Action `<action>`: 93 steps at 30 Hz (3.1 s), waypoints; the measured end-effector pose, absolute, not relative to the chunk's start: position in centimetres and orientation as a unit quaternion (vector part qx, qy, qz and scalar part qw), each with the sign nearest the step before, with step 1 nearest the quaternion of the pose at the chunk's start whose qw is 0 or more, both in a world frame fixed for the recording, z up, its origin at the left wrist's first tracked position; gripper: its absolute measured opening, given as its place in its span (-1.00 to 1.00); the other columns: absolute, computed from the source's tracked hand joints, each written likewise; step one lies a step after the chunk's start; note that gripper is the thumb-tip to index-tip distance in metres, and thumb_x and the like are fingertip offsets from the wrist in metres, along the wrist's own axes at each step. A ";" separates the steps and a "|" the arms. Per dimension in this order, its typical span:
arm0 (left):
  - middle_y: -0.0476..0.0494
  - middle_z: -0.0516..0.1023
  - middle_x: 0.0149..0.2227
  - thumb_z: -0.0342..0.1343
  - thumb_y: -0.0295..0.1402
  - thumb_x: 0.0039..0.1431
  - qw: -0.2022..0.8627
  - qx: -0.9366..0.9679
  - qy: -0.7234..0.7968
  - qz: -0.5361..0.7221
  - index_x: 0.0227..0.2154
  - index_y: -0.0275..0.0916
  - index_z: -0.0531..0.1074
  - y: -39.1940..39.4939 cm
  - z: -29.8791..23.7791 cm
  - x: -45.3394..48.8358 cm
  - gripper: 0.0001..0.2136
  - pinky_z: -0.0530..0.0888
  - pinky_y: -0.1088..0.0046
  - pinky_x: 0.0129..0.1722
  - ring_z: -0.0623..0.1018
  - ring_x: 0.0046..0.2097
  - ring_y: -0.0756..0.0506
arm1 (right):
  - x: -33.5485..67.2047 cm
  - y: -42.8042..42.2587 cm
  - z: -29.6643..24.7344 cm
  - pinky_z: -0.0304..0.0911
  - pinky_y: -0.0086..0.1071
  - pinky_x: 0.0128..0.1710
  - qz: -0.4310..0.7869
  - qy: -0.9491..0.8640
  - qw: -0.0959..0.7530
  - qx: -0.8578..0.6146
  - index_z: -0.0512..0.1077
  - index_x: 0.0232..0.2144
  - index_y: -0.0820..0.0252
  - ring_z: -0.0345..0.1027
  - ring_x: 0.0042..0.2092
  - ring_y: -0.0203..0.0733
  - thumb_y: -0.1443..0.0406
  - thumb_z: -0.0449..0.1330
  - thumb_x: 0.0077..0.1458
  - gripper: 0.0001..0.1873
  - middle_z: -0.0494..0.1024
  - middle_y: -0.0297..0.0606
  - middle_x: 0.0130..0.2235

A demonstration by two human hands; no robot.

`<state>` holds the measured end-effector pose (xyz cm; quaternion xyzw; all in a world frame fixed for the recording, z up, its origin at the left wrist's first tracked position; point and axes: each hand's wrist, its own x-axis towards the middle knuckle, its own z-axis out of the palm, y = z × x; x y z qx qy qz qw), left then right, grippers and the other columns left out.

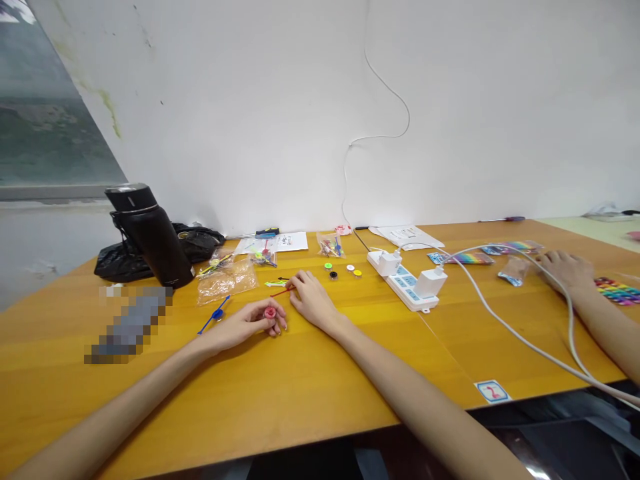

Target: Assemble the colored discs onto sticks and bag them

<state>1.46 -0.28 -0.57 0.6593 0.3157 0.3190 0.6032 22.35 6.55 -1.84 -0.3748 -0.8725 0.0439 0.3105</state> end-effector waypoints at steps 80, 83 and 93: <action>-0.20 0.56 -0.20 0.06 -0.10 0.35 0.507 0.643 0.378 0.432 0.01 -0.28 0.41 -0.3 -2.0 2.1 -0.63 0.55 0.25 -0.14 0.59 -0.26 -0.11 | 20.5 4.4 -0.3 0.26 -0.40 -0.38 0.502 -0.726 0.355 -0.308 0.40 -0.31 0.20 0.40 -0.42 -0.26 -0.05 0.27 0.15 -0.57 0.53 -0.33 -0.47; -0.22 0.58 -0.17 0.09 -0.10 0.33 0.531 0.621 0.378 0.435 0.08 -0.29 0.38 -0.5 -1.7 2.2 -0.59 0.55 0.26 -0.16 0.58 -0.26 -0.10 | 20.5 4.2 -0.2 0.28 -0.39 -0.35 0.448 -0.737 0.378 -0.335 0.37 -0.27 0.18 0.39 -0.39 -0.26 -0.03 0.27 0.15 -0.60 0.51 -0.35 -0.44; -0.24 0.60 -0.26 0.09 -0.02 0.32 0.608 0.563 0.332 0.450 0.03 -0.35 0.41 -0.3 -1.4 2.1 -0.54 0.52 0.36 -0.25 0.62 -0.27 -0.13 | 20.2 3.8 0.1 0.34 -0.34 -0.17 0.407 -0.803 0.328 -0.286 0.50 -0.13 0.12 0.45 -0.17 -0.15 0.07 0.11 0.32 -0.69 0.59 -0.25 -0.21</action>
